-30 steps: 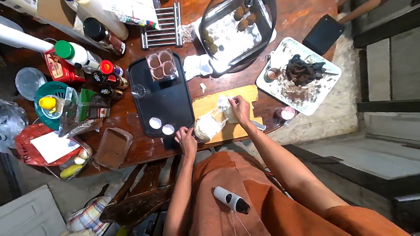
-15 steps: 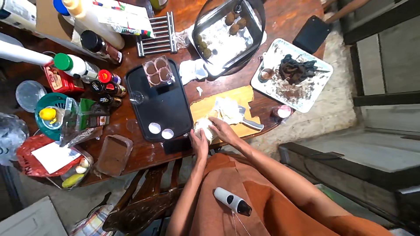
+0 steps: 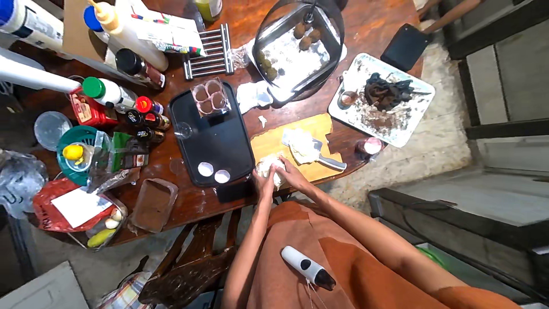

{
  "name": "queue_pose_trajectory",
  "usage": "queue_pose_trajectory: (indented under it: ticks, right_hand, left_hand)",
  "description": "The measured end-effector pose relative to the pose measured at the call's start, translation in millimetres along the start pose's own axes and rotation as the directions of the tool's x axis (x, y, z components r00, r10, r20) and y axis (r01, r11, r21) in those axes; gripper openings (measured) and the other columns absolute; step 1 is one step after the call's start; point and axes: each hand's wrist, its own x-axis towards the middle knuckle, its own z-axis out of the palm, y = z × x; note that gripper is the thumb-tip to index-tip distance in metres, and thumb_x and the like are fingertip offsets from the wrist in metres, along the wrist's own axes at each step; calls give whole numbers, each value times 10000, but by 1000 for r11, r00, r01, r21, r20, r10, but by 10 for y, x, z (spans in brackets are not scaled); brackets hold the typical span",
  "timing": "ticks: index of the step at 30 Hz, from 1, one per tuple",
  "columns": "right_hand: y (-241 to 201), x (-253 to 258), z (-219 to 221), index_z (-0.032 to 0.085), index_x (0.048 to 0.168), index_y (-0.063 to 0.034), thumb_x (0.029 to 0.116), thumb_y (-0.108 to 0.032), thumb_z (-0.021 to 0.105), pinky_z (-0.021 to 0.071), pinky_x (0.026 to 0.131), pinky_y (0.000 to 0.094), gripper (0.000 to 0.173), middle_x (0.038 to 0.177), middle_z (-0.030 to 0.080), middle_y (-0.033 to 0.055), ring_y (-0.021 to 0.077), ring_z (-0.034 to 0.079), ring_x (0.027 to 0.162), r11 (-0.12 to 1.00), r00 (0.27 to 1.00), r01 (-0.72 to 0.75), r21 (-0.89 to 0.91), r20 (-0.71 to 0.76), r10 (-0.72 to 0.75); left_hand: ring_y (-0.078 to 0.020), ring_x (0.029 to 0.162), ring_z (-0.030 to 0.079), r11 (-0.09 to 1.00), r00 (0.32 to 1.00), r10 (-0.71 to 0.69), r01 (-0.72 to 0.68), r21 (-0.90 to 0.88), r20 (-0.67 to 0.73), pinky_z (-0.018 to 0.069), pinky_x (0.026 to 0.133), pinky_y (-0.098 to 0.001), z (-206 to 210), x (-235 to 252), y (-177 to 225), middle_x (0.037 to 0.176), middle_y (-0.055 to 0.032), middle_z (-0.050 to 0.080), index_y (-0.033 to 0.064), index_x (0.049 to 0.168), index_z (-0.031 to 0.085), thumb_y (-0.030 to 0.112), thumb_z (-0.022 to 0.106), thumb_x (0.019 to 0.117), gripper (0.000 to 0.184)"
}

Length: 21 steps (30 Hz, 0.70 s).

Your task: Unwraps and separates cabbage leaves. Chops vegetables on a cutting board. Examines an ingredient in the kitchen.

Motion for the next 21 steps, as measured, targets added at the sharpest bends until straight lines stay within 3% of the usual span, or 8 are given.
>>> queue_pose_trajectory:
  ticks: [3,7,11,13,16,17,19,21]
  right_hand:
    - [-14,-26,-6,349,1585,-131,995,-493,604,448,1136,489,738,1537,503,133,239,524,1383,997,1000,-2,77,25,1]
    - [-67,-215,-6,371,1574,-167,817,-476,818,476,1121,469,931,1509,515,136,241,531,1364,993,994,109,41,-14,-109]
    - [-293,-436,-99,334,1565,-174,739,-483,895,529,1071,436,1045,1467,544,127,208,583,1302,988,993,113,105,-46,-108]
    - [-271,-432,-144,307,1553,-134,731,-429,910,566,1016,437,1061,1397,587,147,215,635,1225,972,996,62,225,-81,-45]
    - [-126,-437,-231,309,1546,-64,856,-292,808,606,934,436,882,1287,644,172,249,693,1102,805,997,11,593,-66,35]
    - [-95,-487,-238,336,1520,-63,868,-353,779,611,905,441,839,1238,668,161,253,703,1064,711,999,-6,703,-34,41]
    - [-95,-613,-268,431,1404,-74,751,-562,839,622,857,434,912,1128,706,125,236,717,996,554,999,-39,832,23,37]
    - [-135,-702,-302,520,1304,-80,636,-620,903,626,853,411,940,1067,727,98,208,726,965,441,999,-30,897,33,0]
  left_hand:
    - [-355,1444,406,999,999,19,-18,-31,30,385,1170,-524,-24,5,-43,1567,-267,373,44,1609,186,571,728,878,1051]
    - [-316,1370,502,985,993,86,-74,-153,75,458,1116,-503,-156,-27,-95,1505,-248,462,59,1580,276,527,672,944,884]
    - [-241,1452,410,938,977,193,-155,-311,92,352,1195,-501,-307,-162,-51,1574,-142,431,96,1550,405,556,335,1071,668]
    - [-231,1478,369,922,958,260,-208,-327,123,302,1211,-516,-368,-299,55,1594,-110,417,104,1525,457,523,253,1088,639]
    - [-248,1401,482,889,896,407,-343,-304,179,397,1173,-439,-466,-526,299,1519,-153,503,36,1480,493,378,302,1102,544]
    - [-252,1355,533,870,866,455,-383,-310,209,437,1144,-428,-523,-590,374,1476,-162,546,15,1463,501,314,339,1097,499]
    - [-272,1238,624,832,829,515,-422,-361,218,509,1072,-428,-615,-686,499,1360,-178,631,-15,1407,543,183,433,1072,405]
    - [-274,1116,681,804,845,525,-453,-386,103,556,986,-422,-668,-737,547,1222,-182,693,-36,1312,586,132,475,1053,328]
